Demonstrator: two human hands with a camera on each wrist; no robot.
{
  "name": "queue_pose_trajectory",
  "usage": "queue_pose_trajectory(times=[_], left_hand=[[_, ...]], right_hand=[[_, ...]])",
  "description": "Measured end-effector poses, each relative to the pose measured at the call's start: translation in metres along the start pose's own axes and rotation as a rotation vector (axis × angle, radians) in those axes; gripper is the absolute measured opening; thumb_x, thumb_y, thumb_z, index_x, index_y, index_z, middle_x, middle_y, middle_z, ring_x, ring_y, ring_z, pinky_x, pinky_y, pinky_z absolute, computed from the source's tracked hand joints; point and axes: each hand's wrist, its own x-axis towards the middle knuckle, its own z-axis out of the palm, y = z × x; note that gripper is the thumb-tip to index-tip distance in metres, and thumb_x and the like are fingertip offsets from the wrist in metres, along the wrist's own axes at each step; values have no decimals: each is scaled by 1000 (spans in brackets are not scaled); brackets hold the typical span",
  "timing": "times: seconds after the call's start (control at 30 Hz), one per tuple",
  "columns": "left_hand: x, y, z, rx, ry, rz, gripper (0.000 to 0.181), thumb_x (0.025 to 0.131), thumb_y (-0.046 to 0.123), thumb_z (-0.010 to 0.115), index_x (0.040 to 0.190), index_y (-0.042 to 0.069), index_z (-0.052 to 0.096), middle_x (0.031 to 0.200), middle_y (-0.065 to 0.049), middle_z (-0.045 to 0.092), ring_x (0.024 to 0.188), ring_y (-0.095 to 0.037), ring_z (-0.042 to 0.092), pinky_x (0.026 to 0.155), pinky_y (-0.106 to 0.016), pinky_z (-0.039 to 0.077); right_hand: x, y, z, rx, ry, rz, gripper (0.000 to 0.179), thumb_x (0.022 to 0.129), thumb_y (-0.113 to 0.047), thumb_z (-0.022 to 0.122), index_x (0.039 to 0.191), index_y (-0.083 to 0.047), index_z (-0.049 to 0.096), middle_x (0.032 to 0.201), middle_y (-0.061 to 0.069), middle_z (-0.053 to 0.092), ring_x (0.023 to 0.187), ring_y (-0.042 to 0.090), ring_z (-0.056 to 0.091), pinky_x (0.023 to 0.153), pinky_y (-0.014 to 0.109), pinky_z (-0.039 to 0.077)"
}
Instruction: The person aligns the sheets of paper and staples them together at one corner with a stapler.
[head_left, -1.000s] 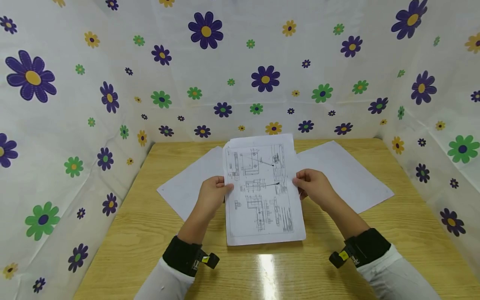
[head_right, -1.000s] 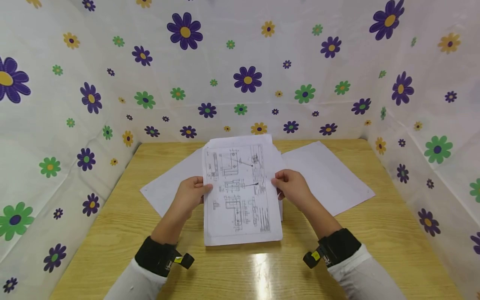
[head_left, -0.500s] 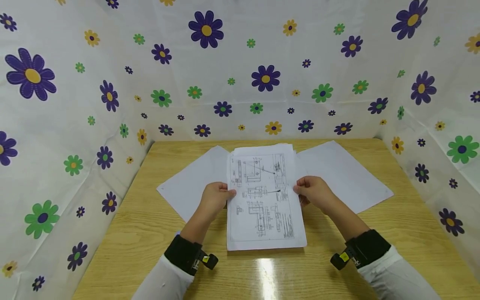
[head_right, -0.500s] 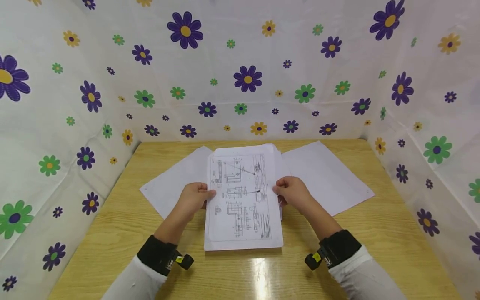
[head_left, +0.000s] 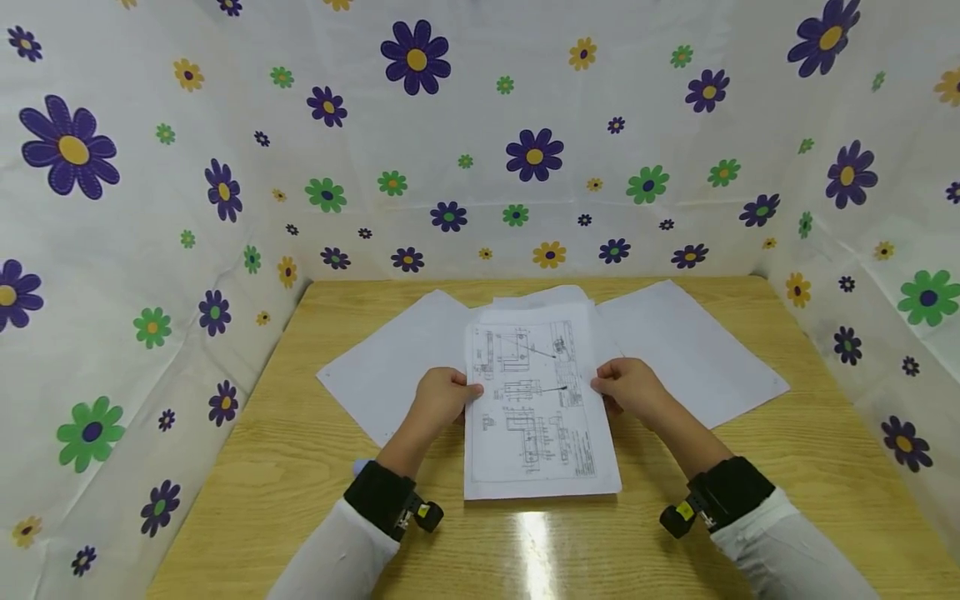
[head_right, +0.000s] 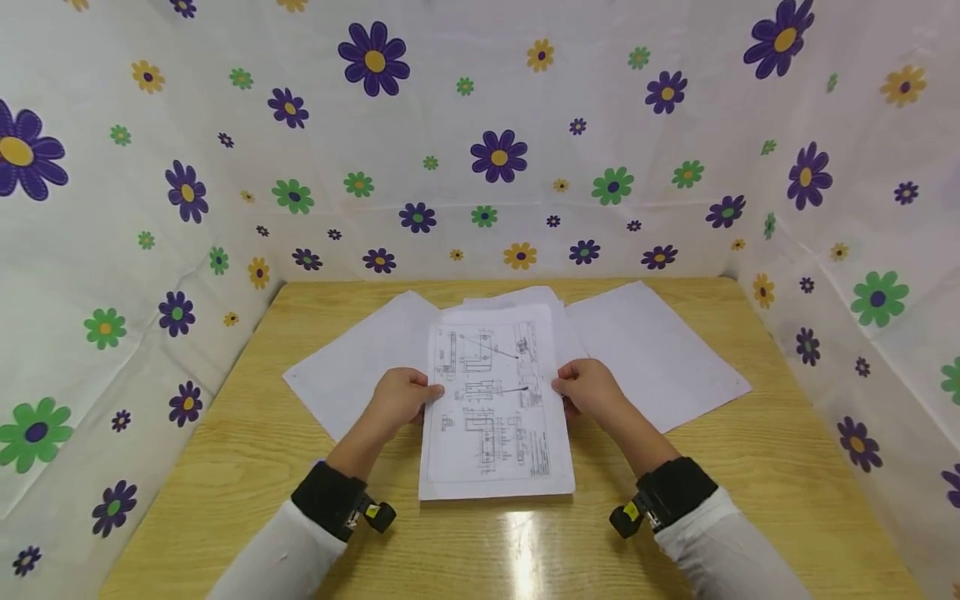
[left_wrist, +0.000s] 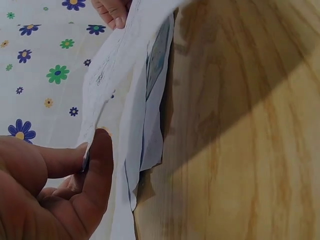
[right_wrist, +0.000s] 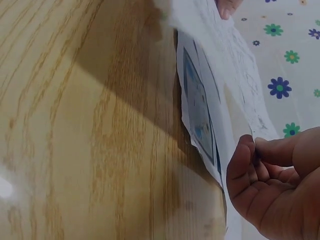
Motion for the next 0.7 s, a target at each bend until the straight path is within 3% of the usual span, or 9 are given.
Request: queue_pose_trajectory(times=[0.37,0.7], left_hand=[[0,0,8,104,7,31,18,95,18,74,89,2,69,79,-9,67,62,-19,63,51,-26,47],[3,-3,15,103,-37,9,24,98,22,70,108,1,66,86,-8,69,69,-19,67,56,-27,51]], right_hand=[[4,4,2,-50,17,55,24,100,-14,66,116,4,66,100,15,70,74,19,66,63,31,56],[5,11,2,-83,46,87,19,99,-15,69,108,2,66,92,13,68,66,19,65,59,31,56]])
